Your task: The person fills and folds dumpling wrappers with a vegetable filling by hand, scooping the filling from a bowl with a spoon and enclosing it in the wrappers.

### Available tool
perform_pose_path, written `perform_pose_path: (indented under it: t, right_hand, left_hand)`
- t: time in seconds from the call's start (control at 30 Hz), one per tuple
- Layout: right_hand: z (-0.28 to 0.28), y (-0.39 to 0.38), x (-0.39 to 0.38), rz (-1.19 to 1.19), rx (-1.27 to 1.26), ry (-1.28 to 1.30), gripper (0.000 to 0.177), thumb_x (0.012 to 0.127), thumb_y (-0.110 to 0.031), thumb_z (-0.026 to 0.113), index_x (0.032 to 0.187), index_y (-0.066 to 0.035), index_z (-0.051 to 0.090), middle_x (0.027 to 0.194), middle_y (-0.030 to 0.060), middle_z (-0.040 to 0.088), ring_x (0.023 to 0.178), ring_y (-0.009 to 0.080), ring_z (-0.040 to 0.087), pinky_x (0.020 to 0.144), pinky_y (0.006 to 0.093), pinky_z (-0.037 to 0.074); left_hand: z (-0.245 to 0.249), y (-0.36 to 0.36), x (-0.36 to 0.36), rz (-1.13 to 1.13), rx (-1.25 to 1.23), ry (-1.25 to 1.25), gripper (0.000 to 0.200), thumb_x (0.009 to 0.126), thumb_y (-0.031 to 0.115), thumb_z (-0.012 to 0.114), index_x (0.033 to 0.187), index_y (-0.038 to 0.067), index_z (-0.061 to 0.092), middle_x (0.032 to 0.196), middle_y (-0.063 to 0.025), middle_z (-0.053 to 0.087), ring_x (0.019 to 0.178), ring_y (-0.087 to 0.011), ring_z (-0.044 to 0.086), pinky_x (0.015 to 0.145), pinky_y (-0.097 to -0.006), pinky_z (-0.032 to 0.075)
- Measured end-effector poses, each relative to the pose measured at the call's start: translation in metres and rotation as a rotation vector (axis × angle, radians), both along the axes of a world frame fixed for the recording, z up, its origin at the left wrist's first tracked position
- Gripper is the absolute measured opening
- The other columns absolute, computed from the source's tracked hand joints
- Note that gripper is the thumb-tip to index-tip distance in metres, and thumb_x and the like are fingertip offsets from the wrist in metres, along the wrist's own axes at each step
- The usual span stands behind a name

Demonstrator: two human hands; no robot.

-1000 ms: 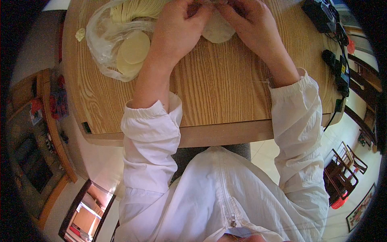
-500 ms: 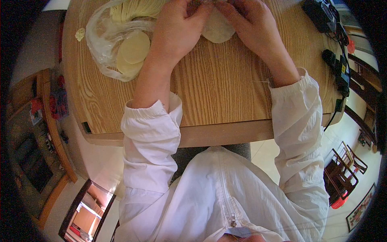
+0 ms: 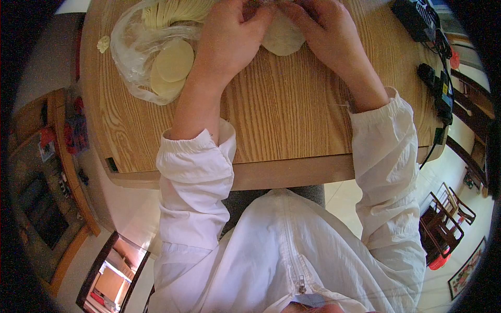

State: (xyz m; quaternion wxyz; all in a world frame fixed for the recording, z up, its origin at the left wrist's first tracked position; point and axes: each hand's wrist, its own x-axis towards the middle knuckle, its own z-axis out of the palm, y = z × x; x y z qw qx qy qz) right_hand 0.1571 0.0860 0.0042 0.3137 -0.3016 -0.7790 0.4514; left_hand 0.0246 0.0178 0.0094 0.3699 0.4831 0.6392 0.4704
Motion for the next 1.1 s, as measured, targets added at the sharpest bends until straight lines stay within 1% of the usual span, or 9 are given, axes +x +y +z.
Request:
perform_pose_path:
  t: [0.13,0.23,0.33,0.53,0.63,0.73,0.83,0.93,1.1]
  right_hand:
    - [0.003,-0.001,0.0,-0.012,-0.044,-0.001,0.011,0.085,-0.009,0.052,0.087,0.002,0.052,0.071,0.0102,0.054,0.063,0.014,0.049,0.057,0.0281,0.042]
    - [0.001,0.0,0.001,-0.013,0.053,-0.013,0.012,0.085,-0.009,0.051,0.088,0.002,0.052,0.071,0.0094,0.054,0.065,0.0133,0.05,0.058,0.0275,0.043]
    - [-0.001,0.001,0.0,-0.023,0.042,0.002,0.011,0.086,-0.008,0.051,0.088,0.002,0.052,0.073,0.0082,0.054,0.067,0.0127,0.05,0.059,0.0267,0.043]
    - [-0.004,0.0,-0.001,-0.04,-0.104,0.081,0.009,0.086,-0.007,0.051,0.089,0.002,0.051,0.078,0.0059,0.055,0.071,0.0115,0.05,0.061,0.0254,0.043]
    - [-0.005,-0.001,-0.001,-0.046,-0.073,0.107,0.01,0.086,-0.008,0.051,0.09,0.002,0.05,0.077,0.006,0.054,0.07,0.011,0.049,0.061,0.0254,0.043]
    - [0.0,-0.003,0.0,-0.033,0.008,0.098,0.01,0.087,-0.008,0.051,0.09,0.002,0.05,0.077,0.006,0.054,0.07,0.0106,0.049,0.061,0.0254,0.043]
    - [-0.001,-0.001,0.0,-0.032,-0.025,0.047,0.009,0.087,-0.007,0.05,0.089,0.002,0.05,0.076,0.0056,0.053,0.069,0.0109,0.048,0.061,0.0256,0.043]
    - [-0.001,-0.002,0.001,-0.002,0.03,0.099,0.008,0.087,-0.006,0.049,0.089,0.001,0.05,0.075,0.0058,0.053,0.069,0.011,0.048,0.06,0.0256,0.042]
    - [-0.01,0.004,0.001,0.02,0.099,0.084,0.007,0.086,-0.005,0.049,0.088,0.001,0.05,0.074,0.01,0.054,0.068,0.0144,0.05,0.061,0.0277,0.043]
  left_hand:
    - [-0.001,0.0,0.0,0.038,0.017,0.022,0.007,0.088,0.006,0.047,0.084,0.001,0.05,0.071,0.0003,0.048,0.066,-0.0079,0.044,0.062,-0.0217,0.039]
    - [-0.008,0.002,-0.002,0.072,0.09,0.022,0.007,0.087,0.006,0.047,0.085,0.001,0.052,0.073,-0.0007,0.05,0.068,-0.0084,0.046,0.063,-0.0223,0.04]
    - [-0.002,0.0,0.0,0.077,0.037,0.004,0.008,0.088,0.007,0.048,0.086,0.0,0.053,0.074,-0.0009,0.053,0.068,-0.0081,0.047,0.063,-0.0221,0.041]
    - [-0.006,0.001,-0.003,0.051,0.03,-0.084,0.01,0.088,0.01,0.051,0.086,0.0,0.054,0.073,-0.0003,0.054,0.066,-0.0066,0.048,0.062,-0.0213,0.041]
    - [-0.007,0.002,-0.002,0.077,0.084,-0.055,0.011,0.087,0.011,0.053,0.084,0.0,0.055,0.071,-0.0001,0.054,0.064,-0.0061,0.048,0.06,-0.0208,0.04]
    - [0.004,0.002,0.0,0.06,-0.075,0.022,0.012,0.086,0.011,0.055,0.082,0.0,0.055,0.069,0.0004,0.054,0.062,-0.0059,0.047,0.057,-0.0203,0.04]
    - [0.001,0.002,-0.001,0.05,-0.054,-0.034,0.013,0.086,0.011,0.055,0.082,-0.001,0.056,0.068,0.0002,0.055,0.06,-0.0059,0.047,0.056,-0.0201,0.04]
    - [0.001,0.002,-0.001,0.056,-0.077,-0.064,0.012,0.086,0.01,0.055,0.083,-0.001,0.056,0.07,-0.0001,0.056,0.062,-0.0058,0.048,0.057,-0.02,0.04]
    - [-0.001,0.002,0.0,0.054,-0.067,-0.052,0.011,0.086,0.009,0.055,0.084,-0.001,0.056,0.072,-0.0008,0.057,0.064,-0.0062,0.049,0.059,-0.0203,0.041]
